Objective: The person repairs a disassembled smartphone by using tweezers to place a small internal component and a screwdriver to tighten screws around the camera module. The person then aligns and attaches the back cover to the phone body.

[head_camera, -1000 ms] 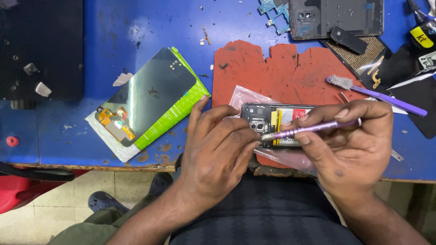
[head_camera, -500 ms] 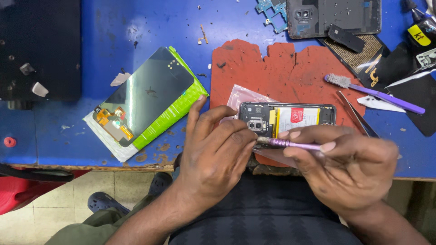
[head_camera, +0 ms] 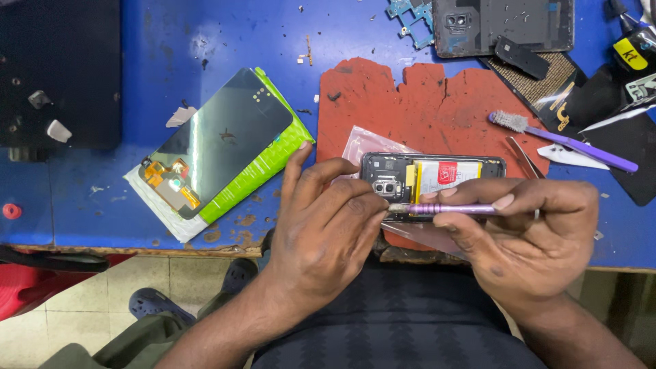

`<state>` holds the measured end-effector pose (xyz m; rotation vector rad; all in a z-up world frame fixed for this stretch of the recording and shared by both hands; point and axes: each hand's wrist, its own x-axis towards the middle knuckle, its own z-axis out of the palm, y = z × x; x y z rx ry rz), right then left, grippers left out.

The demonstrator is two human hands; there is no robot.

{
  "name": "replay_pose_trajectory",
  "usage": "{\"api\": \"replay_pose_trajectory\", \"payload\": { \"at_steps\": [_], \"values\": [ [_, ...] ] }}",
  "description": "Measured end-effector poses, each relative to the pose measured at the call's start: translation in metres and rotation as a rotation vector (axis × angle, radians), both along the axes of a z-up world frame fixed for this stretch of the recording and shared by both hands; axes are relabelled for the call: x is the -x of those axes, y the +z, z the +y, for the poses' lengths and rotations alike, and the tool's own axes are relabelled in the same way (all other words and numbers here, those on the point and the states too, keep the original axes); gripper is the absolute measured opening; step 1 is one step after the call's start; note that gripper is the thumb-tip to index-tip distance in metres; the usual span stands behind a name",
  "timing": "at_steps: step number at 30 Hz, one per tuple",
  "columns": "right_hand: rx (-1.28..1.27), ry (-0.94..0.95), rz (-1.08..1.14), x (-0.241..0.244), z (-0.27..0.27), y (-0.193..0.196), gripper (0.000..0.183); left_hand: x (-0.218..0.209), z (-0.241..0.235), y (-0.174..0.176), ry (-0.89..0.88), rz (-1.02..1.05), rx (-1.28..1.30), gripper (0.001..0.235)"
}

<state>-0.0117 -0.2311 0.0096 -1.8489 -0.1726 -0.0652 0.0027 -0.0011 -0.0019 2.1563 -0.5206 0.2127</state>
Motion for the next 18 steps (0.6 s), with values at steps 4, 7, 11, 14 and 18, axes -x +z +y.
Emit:
{"api": "replay_pose_trajectory", "payload": {
  "at_steps": [4,7,11,14,18],
  "values": [
    [0.003,-0.004,0.013,-0.001,-0.002,0.0,0.05,-0.001,0.0,0.0,0.002,0.012,0.005,0.021],
    [0.042,0.019,-0.02,-0.003,-0.005,0.004,0.051,-0.001,-0.001,0.0,0.009,0.029,0.005,0.024],
    [0.185,0.02,-0.104,-0.008,-0.011,0.014,0.052,0.0,-0.001,-0.001,0.023,0.024,0.016,0.024],
    [0.356,0.121,-0.243,-0.013,-0.018,0.022,0.051,0.003,0.003,-0.002,-0.054,-0.035,0.0,0.027],
    [0.382,0.179,-0.181,-0.006,-0.022,0.028,0.043,0.007,0.002,-0.006,-0.229,-0.149,-0.147,0.028]
  ]
}}
